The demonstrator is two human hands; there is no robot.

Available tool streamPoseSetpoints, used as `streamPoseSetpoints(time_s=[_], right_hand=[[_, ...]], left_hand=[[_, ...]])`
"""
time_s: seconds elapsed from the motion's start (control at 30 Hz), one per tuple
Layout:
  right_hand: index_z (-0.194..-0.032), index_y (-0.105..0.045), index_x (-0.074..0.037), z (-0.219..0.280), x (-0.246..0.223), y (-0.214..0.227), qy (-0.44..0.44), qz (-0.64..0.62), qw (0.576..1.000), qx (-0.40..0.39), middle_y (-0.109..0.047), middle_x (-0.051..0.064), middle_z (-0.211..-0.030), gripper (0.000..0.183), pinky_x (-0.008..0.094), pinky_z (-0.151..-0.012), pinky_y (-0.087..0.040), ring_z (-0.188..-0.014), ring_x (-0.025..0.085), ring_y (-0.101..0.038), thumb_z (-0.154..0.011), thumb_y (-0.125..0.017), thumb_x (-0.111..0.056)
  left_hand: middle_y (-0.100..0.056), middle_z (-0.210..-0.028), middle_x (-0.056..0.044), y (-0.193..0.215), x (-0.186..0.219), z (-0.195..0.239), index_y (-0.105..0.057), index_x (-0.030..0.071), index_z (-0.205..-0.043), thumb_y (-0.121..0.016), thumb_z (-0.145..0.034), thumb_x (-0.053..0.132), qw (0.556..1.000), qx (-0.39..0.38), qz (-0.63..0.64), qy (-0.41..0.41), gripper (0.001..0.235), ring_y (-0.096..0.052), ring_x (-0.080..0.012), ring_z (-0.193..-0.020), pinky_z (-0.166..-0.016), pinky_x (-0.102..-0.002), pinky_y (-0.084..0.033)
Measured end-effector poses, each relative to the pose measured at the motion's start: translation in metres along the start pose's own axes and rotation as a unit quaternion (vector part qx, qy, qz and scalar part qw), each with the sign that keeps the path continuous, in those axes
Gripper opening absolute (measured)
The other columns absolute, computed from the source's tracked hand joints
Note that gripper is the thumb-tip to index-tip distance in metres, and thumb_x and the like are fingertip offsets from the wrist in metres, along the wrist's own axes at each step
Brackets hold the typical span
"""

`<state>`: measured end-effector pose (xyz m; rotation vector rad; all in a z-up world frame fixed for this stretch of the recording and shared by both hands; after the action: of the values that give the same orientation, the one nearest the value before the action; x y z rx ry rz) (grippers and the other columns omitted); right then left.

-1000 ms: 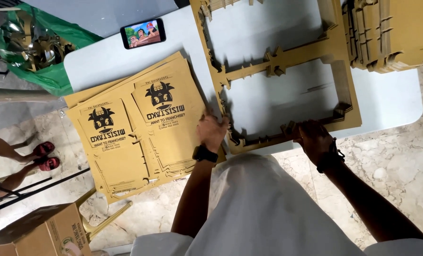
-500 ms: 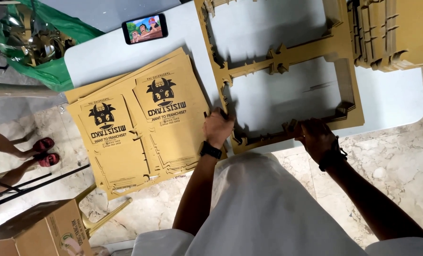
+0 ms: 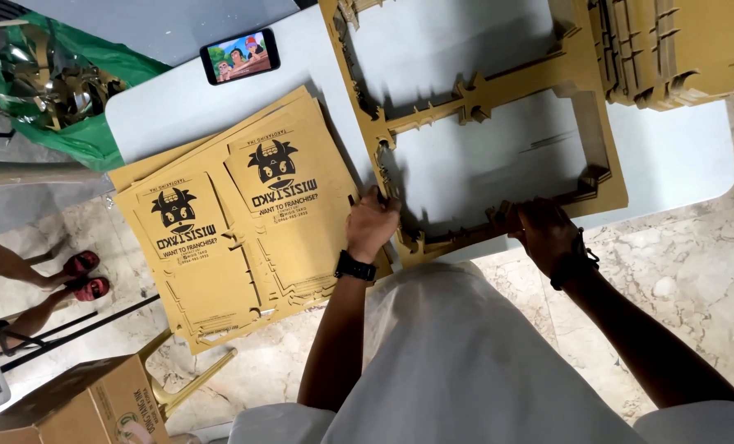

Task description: Separating die-cut cardboard frames from waste material and stacking the finished frames on a table.

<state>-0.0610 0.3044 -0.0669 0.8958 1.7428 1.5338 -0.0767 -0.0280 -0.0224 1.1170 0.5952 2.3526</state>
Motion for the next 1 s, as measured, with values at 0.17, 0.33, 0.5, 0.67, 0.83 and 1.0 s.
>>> streamPoseSetpoints(time_s=[0.17, 0.33, 0.5, 0.67, 0.83, 1.0], right_hand=[[-0.116, -0.069, -0.016, 0.003, 0.002, -0.008, -0.002, -0.006, 1.0, -0.002, -0.068, 0.007, -0.1, 0.058, 0.041, -0.107, -0.054, -0.106, 0.027, -0.069, -0.07, -0.081, -0.049], [-0.116, -0.07, -0.015, 0.006, 0.003, -0.009, -0.001, -0.013, 1.0, 0.004, -0.068, 0.009, -0.099, 0.053, 0.042, -0.105, -0.055, -0.106, 0.029, -0.07, -0.074, -0.079, -0.048], [-0.112, -0.07, -0.015, -0.003, -0.002, 0.012, 0.007, -0.015, 1.0, 0.019, -0.068, 0.008, -0.101, 0.057, 0.042, -0.105, -0.054, -0.109, 0.028, -0.07, -0.068, -0.083, -0.048], [-0.115, -0.07, -0.016, -0.006, 0.003, 0.02, 0.036, -0.031, 0.999, 0.02, -0.066, 0.008, -0.095, 0.04, 0.044, -0.096, -0.057, -0.099, 0.03, -0.07, -0.082, -0.079, -0.038], [-0.112, -0.072, -0.017, -0.011, 0.003, 0.033, 0.073, -0.053, 0.996, 0.029, -0.068, 0.006, -0.093, 0.041, 0.043, -0.092, -0.058, -0.097, 0.029, -0.072, -0.077, -0.082, -0.036], [-0.116, -0.071, -0.012, -0.01, 0.006, 0.035, 0.078, -0.081, 0.993, 0.046, -0.068, 0.011, -0.096, 0.04, 0.045, -0.091, -0.058, -0.098, 0.032, -0.07, -0.084, -0.077, -0.035]], left_hand=[[-0.069, -0.086, -0.022, -0.012, -0.023, -0.018, -0.069, -0.003, -0.101, -0.066, -0.088, 0.033, 0.999, 0.033, 0.028, -0.022, 0.039, -0.073, -0.0429, -0.086, -0.066, -0.05, -0.059], [-0.067, -0.099, -0.022, -0.002, -0.016, -0.004, -0.06, -0.002, -0.124, -0.063, -0.088, 0.031, 0.995, 0.098, -0.015, 0.007, 0.049, -0.073, -0.0421, -0.095, -0.074, -0.053, -0.061], [-0.073, -0.092, -0.023, -0.033, -0.037, -0.017, -0.057, 0.0, -0.129, -0.067, -0.086, 0.043, 0.995, 0.058, -0.05, 0.063, 0.061, -0.074, -0.0447, -0.09, -0.071, -0.057, -0.061], [-0.072, -0.07, -0.017, -0.07, -0.087, -0.063, -0.076, 0.003, -0.083, -0.071, -0.082, 0.029, 0.968, 0.101, -0.2, 0.116, 0.027, -0.076, -0.0346, -0.07, -0.056, -0.042, -0.06], [-0.072, -0.071, -0.018, -0.056, -0.065, -0.04, -0.078, 0.004, -0.083, -0.072, -0.083, 0.034, 0.97, 0.12, -0.183, 0.11, 0.031, -0.075, -0.0345, -0.07, -0.055, -0.043, -0.061], [-0.063, -0.132, -0.027, 0.019, 0.047, 0.062, -0.055, -0.002, -0.143, -0.062, -0.095, 0.049, 0.922, 0.278, -0.206, -0.172, 0.07, -0.064, -0.0441, -0.119, -0.095, -0.062, -0.055]])
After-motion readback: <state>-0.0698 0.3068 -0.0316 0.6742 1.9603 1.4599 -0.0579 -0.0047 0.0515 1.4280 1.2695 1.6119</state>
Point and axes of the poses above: each hand's wrist, its own z-axis away from the middle knuckle, its own y-axis out of the back of the hand, x = y × z, the point moved 9 cm from there along -z, towards the middle knuckle
